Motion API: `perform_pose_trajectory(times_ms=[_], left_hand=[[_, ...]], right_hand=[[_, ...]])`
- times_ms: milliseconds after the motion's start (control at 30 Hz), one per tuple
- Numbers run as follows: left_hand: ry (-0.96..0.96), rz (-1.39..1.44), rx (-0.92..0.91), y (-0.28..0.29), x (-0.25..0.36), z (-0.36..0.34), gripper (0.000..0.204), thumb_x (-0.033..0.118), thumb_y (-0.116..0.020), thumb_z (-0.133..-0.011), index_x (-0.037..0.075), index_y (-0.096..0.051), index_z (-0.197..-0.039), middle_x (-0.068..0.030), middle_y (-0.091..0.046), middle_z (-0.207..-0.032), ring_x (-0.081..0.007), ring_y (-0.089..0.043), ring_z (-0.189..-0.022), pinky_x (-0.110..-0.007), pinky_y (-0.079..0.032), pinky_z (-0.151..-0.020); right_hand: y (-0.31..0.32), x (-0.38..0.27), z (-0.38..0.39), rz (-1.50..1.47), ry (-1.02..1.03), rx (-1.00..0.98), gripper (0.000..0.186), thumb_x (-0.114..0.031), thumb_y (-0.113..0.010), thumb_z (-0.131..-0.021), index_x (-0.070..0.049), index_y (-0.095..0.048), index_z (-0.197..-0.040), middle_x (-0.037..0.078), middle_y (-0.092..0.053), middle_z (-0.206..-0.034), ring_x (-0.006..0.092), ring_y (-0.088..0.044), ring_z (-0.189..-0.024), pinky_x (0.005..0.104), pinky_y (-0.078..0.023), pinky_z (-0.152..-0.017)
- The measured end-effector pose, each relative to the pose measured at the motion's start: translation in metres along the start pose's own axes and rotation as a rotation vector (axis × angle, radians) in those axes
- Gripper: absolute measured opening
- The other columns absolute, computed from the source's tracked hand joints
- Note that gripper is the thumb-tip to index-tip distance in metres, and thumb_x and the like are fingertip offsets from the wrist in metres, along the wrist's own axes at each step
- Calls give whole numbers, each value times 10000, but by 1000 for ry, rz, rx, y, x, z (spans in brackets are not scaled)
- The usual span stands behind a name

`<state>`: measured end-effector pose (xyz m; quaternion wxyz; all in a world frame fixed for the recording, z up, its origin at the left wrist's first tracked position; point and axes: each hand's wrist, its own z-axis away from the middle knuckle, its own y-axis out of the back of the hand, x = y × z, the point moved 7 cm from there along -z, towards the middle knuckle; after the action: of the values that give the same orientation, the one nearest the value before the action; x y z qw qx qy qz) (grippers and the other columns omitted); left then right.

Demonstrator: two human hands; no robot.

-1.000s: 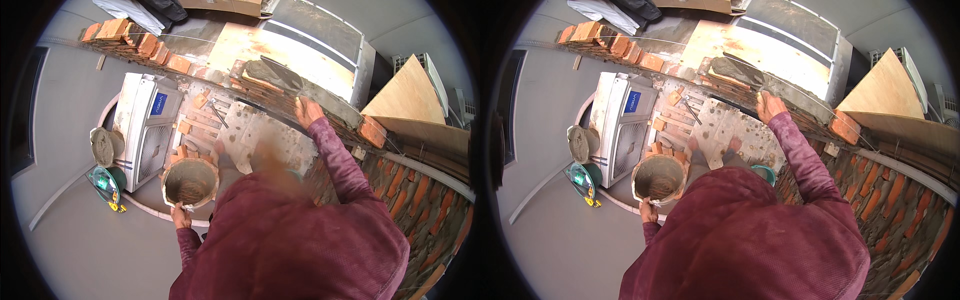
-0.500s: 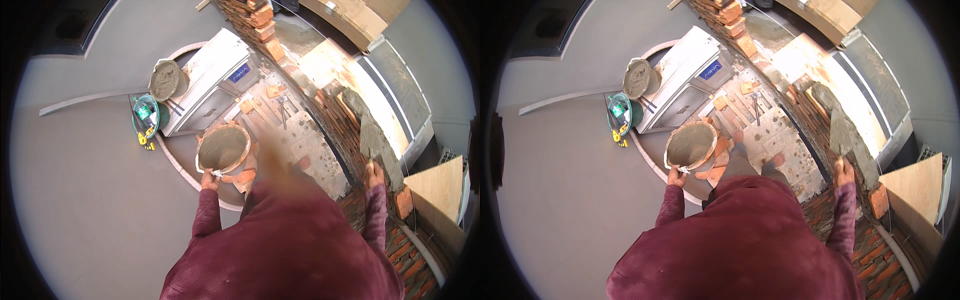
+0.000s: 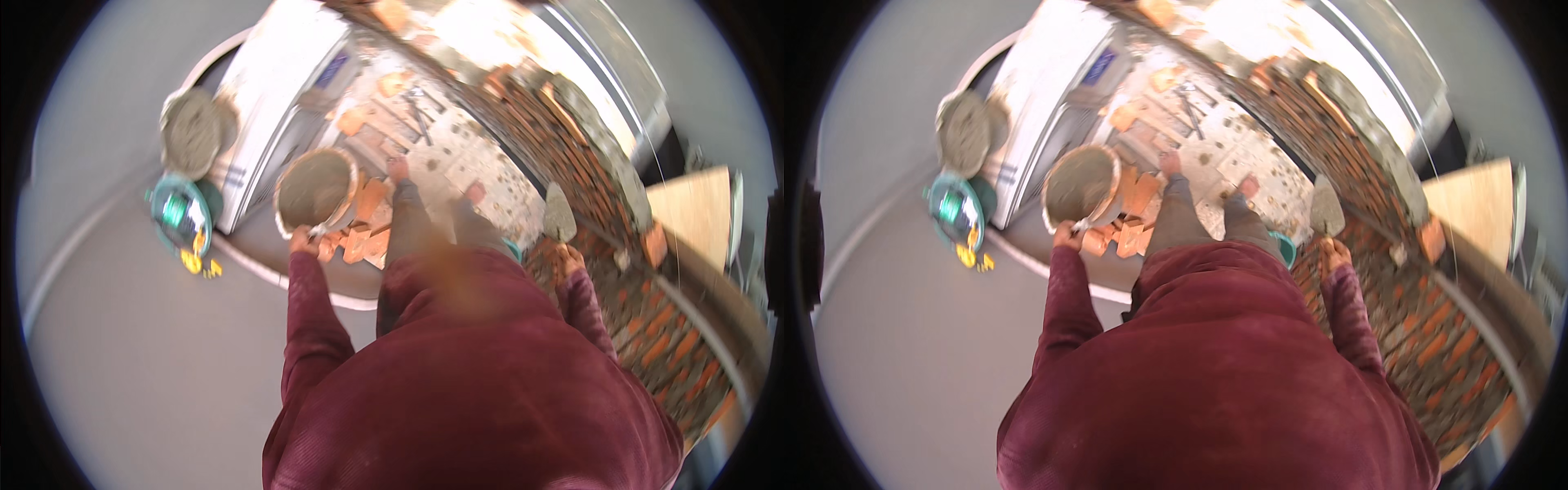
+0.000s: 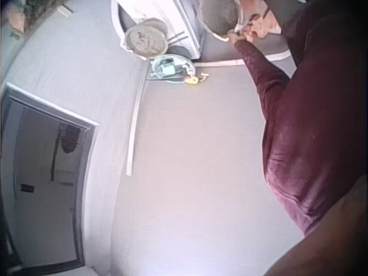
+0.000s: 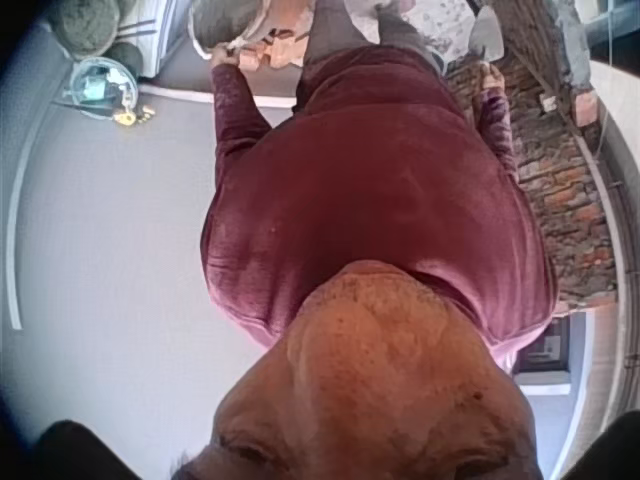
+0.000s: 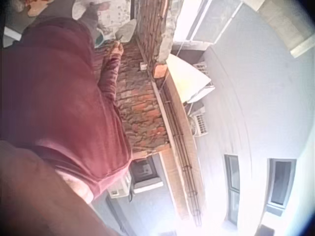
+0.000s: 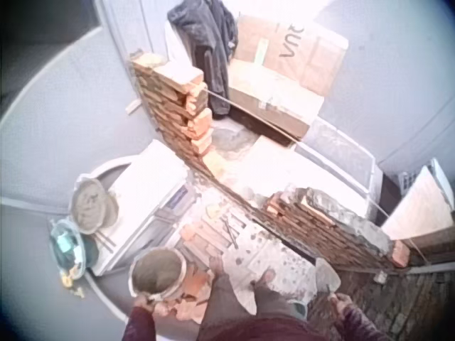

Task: The person is laying bricks by using a trowel to apply mortar onto a wall and placing bricks on top.

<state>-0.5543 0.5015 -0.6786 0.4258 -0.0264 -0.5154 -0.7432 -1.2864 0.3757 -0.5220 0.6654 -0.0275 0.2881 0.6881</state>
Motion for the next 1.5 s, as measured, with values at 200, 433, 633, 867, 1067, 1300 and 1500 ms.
perform_pose_trajectory(times_ms=[200,433,633,867,1067,1300,1500], left_hand=[[866,1050,-200,-33,76,-59,206,-20,-544,-758,50,-545,-952,-73,-593,-881,-256,-628,-770,-365,-565,-718],[357,538,-711,-135,329,-91,523,18,-562,-799,156,-393,-1275,-35,-565,-1033,-193,-605,-878,-310,-537,-624],[318,180,-946,-221,399,-93,345,49,-595,-792,105,-430,-1090,-51,-549,-937,-159,-562,-790,-315,-538,-652],[-73,-324,-1292,-341,425,75,520,107,-639,-837,68,-399,-1297,-97,-583,-1146,-199,-579,-1019,-338,-508,-839],[-653,-579,-1499,-433,335,216,381,47,-662,-784,4,-542,-1144,-175,-614,-1138,-298,-632,-925,-395,-500,-828],[-1013,-1032,-1433,-450,208,197,532,333,-656,-826,9,-536,-1231,-191,-612,-1182,-314,-609,-1045,-375,-470,-920],[-848,-393,-1408,-396,368,67,502,389,-674,-844,58,-594,-1212,-180,-640,-1132,-302,-640,-974,-366,-493,-864]], right_hand=[[5,22,42,-495,-8,188,136,-187,-639,-899,-116,-531,-857,0,-520,-646,116,-486,-473,268,-398,-402],[54,139,111,-841,-89,547,159,-184,-657,-880,-101,-522,-899,13,-541,-649,120,-508,-456,275,-424,-385],[-21,304,171,-1113,-378,746,128,-87,-637,-819,-87,-526,-882,30,-544,-657,136,-502,-446,290,-404,-371],[-105,385,219,-1446,-536,991,238,-7,-621,-764,-64,-500,-961,39,-532,-680,148,-488,-435,295,-398,-369],[-137,378,233,-1528,-406,1034,238,-32,-581,-856,-65,-531,-1087,7,-532,-760,99,-502,-561,244,-403,-464],[-251,388,265,-1448,-605,1069,151,-4,-477,-776,-83,-509,-901,15,-484,-643,121,-428,-410,258,-361,-336],[-215,355,194,-1368,-587,721,256,-7,-558,-745,-75,-497,-985,34,-505,-656,151,-466,-427,281,-370,-345]])
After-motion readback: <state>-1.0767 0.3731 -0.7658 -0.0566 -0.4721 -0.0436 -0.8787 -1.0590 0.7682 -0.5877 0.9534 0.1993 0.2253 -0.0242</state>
